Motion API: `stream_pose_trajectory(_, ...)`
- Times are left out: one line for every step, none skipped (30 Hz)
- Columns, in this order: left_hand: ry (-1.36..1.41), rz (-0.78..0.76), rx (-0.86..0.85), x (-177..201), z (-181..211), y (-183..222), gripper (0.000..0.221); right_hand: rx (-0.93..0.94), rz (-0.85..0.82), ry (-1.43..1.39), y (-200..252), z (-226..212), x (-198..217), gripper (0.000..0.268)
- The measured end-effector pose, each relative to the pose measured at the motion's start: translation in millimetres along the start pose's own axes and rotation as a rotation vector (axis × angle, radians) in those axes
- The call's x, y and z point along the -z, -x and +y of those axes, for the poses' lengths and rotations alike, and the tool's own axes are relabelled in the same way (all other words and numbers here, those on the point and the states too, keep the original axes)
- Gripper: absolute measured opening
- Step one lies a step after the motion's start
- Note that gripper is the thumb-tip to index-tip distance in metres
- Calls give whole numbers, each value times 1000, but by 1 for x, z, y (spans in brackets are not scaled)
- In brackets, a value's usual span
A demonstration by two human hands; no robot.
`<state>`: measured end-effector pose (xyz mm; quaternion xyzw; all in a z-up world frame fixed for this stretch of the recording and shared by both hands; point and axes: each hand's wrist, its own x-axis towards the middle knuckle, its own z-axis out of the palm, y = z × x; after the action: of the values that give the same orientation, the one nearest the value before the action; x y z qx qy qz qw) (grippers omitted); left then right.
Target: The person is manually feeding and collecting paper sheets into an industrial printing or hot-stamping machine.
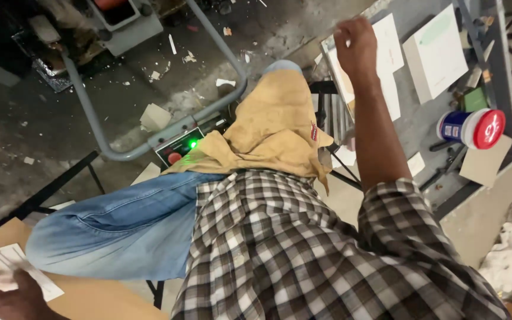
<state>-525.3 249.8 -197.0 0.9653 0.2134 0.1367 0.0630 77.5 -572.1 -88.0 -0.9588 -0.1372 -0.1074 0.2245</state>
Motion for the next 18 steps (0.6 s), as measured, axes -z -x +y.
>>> stream_pose_trajectory(12, 81, -109, 4, 6, -6, 27, -181, -100, 51, 24, 19, 3, 20)
stream_pose_trajectory(8, 79, -122, 2, 5, 2, 27, -193, -97, 45, 33, 15, 7, 20)
stream_pose_trajectory(3, 46, -48, 1, 3, 8, 29, -229, -142, 233, 44, 10, 10, 33)
stream_pose_trajectory(-2, 14, 27, 0, 1, 15, 30, -263, -191, 420, 54, 5, 14, 46)
stream_pose_trajectory(-5, 13, 11, 2, 8, 16, 30, -277, -187, 414, 58, 3, 11, 46)
stream_pose_trajectory(102, -11, 145, 3, 15, 17, 32, -357, -258, 491, 61, 0, 8, 57)
stream_pose_trajectory(211, -39, 279, 3, 23, 19, 33, -435, -330, 567, 64, -3, 5, 69)
stream_pose_trajectory(208, -40, 265, 5, 26, 20, 33, -448, -328, 561, 72, 13, -2, 69)
stream_pose_trajectory(125, -58, 240, 7, 30, 23, 33, -433, -347, 582, 79, 28, -10, 64)
stream_pose_trajectory(43, -75, 214, 8, 33, 25, 32, -418, -367, 604, 86, 42, -18, 59)
stream_pose_trajectory(38, -76, 210, 11, 36, 27, 32, -422, -369, 600, 87, 54, -14, 59)
stream_pose_trajectory(104, -89, 285, 14, 39, 28, 29, -400, -377, 474, 88, 65, -10, 60)
stream_pose_trajectory(174, -105, 360, 14, 44, 30, 27, -378, -384, 353, 88, 78, -5, 62)
stream_pose_trajectory(173, -108, 358, 14, 34, 28, 27, -382, -386, 353, 89, 83, 0, 62)
stream_pose_trajectory(122, -110, 265, 12, 28, 31, 29, -323, -386, 260, 86, 89, 7, 58)
stream_pose_trajectory(74, -114, 172, 9, 21, 33, 31, -264, -386, 166, 84, 95, 14, 55)
stream_pose_trajectory(79, -114, 180, 6, 12, 29, 31, -258, -388, 173, 81, 93, 18, 55)
stream_pose_trajectory(158, -79, 103, 3, 3, 24, 38, -298, -395, 95, 79, 91, 22, 54)
